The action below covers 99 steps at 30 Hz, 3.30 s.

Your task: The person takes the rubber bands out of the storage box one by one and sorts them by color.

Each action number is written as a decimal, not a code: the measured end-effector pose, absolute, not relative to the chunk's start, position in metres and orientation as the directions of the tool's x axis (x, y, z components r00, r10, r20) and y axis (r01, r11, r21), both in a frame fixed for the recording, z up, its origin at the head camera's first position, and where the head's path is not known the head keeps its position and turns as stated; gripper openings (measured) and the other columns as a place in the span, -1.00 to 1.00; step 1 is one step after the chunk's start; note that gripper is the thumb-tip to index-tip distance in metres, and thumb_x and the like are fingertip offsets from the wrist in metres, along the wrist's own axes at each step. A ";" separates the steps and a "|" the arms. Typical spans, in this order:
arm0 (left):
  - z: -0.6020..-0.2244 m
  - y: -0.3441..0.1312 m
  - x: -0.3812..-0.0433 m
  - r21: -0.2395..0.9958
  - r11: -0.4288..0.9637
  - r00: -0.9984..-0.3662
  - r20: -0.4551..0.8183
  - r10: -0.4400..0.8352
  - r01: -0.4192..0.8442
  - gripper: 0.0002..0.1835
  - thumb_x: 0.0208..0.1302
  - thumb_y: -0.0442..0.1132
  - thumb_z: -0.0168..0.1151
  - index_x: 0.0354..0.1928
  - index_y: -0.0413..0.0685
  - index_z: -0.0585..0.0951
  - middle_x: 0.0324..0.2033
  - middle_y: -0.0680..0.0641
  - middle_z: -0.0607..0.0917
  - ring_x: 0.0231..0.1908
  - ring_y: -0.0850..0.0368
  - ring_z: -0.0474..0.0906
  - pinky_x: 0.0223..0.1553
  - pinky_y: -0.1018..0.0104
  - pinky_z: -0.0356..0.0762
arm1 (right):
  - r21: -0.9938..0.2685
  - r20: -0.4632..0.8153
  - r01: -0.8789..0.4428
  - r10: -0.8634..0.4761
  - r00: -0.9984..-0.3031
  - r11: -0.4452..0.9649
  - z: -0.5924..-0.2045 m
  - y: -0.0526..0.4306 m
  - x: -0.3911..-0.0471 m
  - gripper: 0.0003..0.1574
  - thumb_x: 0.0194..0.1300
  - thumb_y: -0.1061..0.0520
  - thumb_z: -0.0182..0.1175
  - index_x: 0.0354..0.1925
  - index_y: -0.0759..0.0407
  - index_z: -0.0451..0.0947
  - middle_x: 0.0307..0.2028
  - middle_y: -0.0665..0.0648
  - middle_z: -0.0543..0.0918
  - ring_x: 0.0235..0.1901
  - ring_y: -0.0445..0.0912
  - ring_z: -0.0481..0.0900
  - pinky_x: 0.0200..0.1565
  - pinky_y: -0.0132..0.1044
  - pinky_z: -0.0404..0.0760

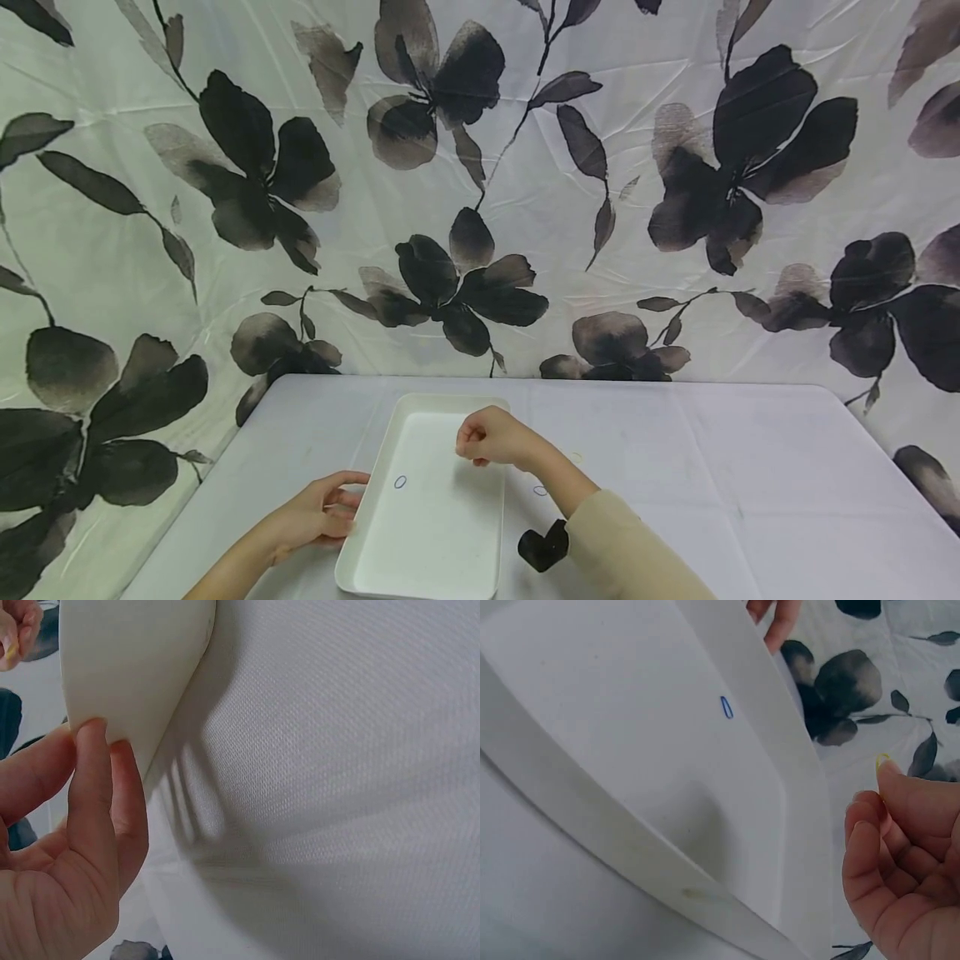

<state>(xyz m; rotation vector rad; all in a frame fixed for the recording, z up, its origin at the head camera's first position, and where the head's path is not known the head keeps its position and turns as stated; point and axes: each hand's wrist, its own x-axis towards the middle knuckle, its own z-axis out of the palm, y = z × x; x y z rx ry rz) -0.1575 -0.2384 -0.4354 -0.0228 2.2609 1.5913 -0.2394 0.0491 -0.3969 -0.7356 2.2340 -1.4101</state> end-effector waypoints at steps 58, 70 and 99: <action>-0.434 -0.240 -0.157 0.911 0.342 -0.925 -0.313 0.215 -0.229 -0.29 -0.04 -0.59 0.21 0.25 -0.32 0.26 -0.14 -0.22 0.53 -0.25 0.05 0.54 -0.33 0.17 0.59 | -0.875 -0.107 -0.074 -0.342 -0.934 0.478 -0.427 0.201 -0.244 -0.77 0.17 0.38 0.16 -0.21 0.57 0.50 -0.48 0.09 0.59 -0.46 -0.15 0.51 -0.36 -0.34 0.59; -0.433 -0.238 -0.157 0.899 0.364 -0.926 -0.328 0.188 -0.244 -0.30 -0.03 -0.58 0.21 0.24 -0.30 0.28 -0.15 -0.20 0.54 -0.26 0.06 0.53 -0.33 0.17 0.59 | -0.848 -0.153 0.012 -0.223 -0.963 0.529 -0.448 0.207 -0.245 -0.86 0.15 0.38 0.19 -0.28 0.49 0.57 -0.53 0.07 0.56 -0.54 -0.14 0.46 -0.48 -0.38 0.51; -0.434 -0.239 -0.158 0.904 0.356 -0.924 -0.323 0.206 -0.237 -0.28 -0.04 -0.61 0.21 0.26 -0.31 0.27 -0.15 -0.21 0.53 -0.24 0.05 0.54 -0.33 0.17 0.60 | -0.788 -0.215 0.026 -0.236 -0.948 0.615 -0.440 0.212 -0.250 -0.86 0.22 0.35 0.14 -0.26 0.44 0.59 -0.55 0.08 0.51 -0.54 -0.12 0.43 -0.47 -0.33 0.49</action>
